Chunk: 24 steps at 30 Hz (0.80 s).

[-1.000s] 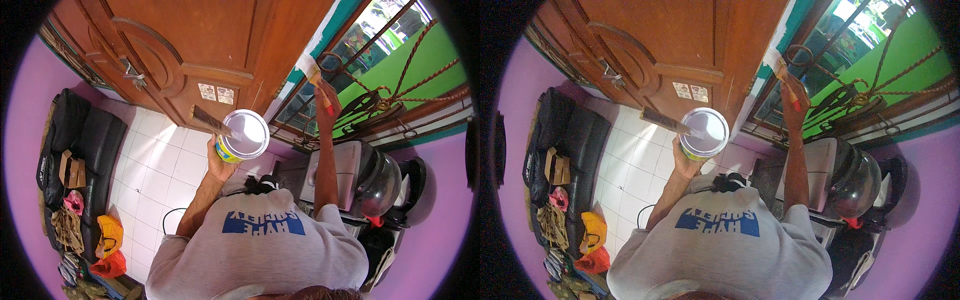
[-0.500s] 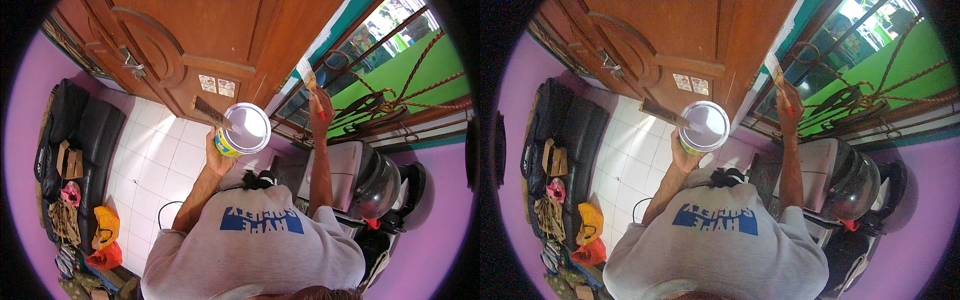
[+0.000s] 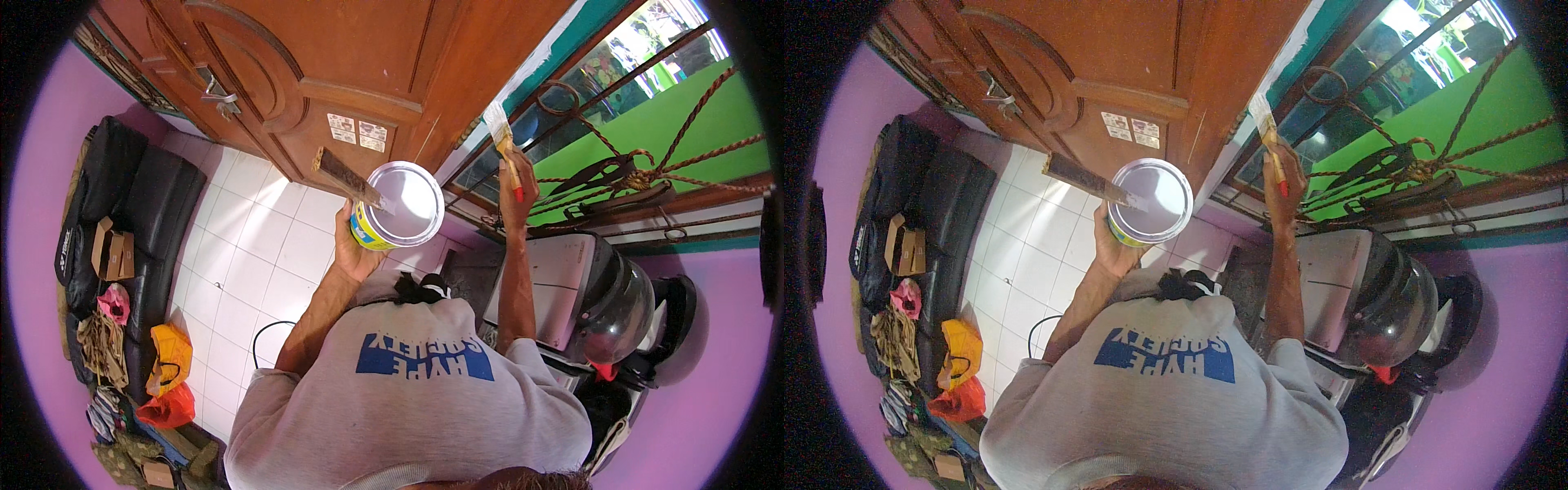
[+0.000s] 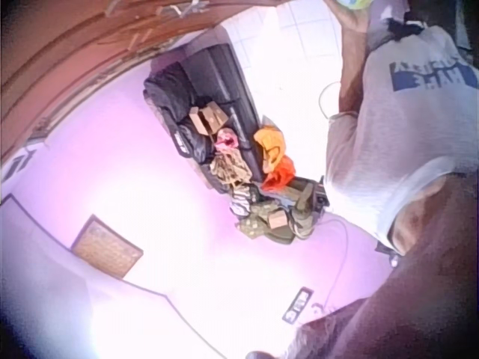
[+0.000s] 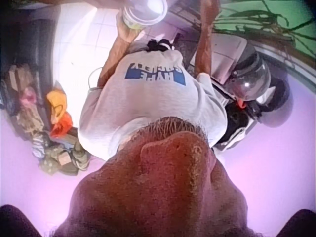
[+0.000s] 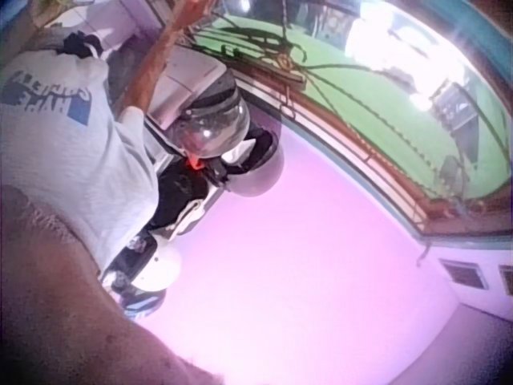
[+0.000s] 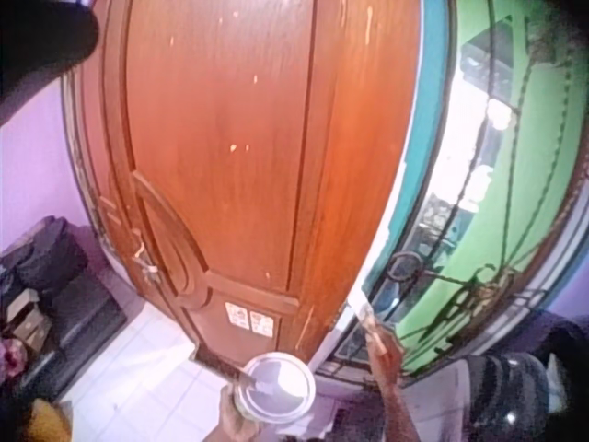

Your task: The person paints the white door frame and adjacent wall trim using a paintbrush and a small paint can. They repeatedly dip the brush into the can and apply white paint to the vertical and horizontal sections of the frame, occasionally touching up spots with a finger.

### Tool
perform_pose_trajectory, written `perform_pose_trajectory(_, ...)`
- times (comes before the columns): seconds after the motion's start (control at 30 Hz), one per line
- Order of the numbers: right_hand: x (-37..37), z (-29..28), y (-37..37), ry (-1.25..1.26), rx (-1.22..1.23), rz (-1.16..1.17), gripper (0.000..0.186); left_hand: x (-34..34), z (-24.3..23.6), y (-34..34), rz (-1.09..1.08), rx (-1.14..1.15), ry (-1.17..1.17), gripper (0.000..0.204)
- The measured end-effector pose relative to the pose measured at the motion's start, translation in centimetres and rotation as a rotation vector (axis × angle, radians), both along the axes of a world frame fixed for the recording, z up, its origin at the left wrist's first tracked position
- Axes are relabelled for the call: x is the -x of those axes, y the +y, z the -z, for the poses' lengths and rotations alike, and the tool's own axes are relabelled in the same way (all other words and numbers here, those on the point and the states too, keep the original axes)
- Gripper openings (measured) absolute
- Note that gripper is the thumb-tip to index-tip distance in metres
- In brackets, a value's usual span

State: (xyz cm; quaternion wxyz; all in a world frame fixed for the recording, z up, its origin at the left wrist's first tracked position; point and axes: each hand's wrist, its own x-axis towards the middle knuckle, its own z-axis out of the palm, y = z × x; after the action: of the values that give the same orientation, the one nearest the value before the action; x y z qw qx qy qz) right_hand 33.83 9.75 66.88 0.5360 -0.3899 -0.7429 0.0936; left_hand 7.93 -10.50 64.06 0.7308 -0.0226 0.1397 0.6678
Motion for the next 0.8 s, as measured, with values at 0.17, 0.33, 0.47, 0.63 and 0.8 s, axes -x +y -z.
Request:
perform_pose_trajectory(0.17,0.0,0.7,0.1,-0.027,-0.004,0.002,0.025,-0.3,-0.5,0.1,-0.016,0.019,-0.003,0.071)
perform_pose_trajectory(0.33,0.5,0.5,-0.6,-0.036,0.031,0.005,0.026,-0.4,-1.1,0.1,-0.030,0.029,0.019,0.070)
perform_pose_trajectory(0.47,0.6,0.5,-0.6,-0.016,0.028,-0.013,0.027,-0.3,-1.1,0.1,-0.027,0.018,0.005,0.069)
perform_pose_trajectory(0.63,0.7,1.1,-0.7,-0.036,0.038,0.009,0.028,-0.4,-1.0,0.2,-0.047,0.036,0.005,0.067)
perform_pose_trajectory(0.8,0.7,1.7,-0.6,-0.013,0.028,-0.001,0.028,-0.3,-0.9,0.2,-0.038,0.041,-0.003,0.067)
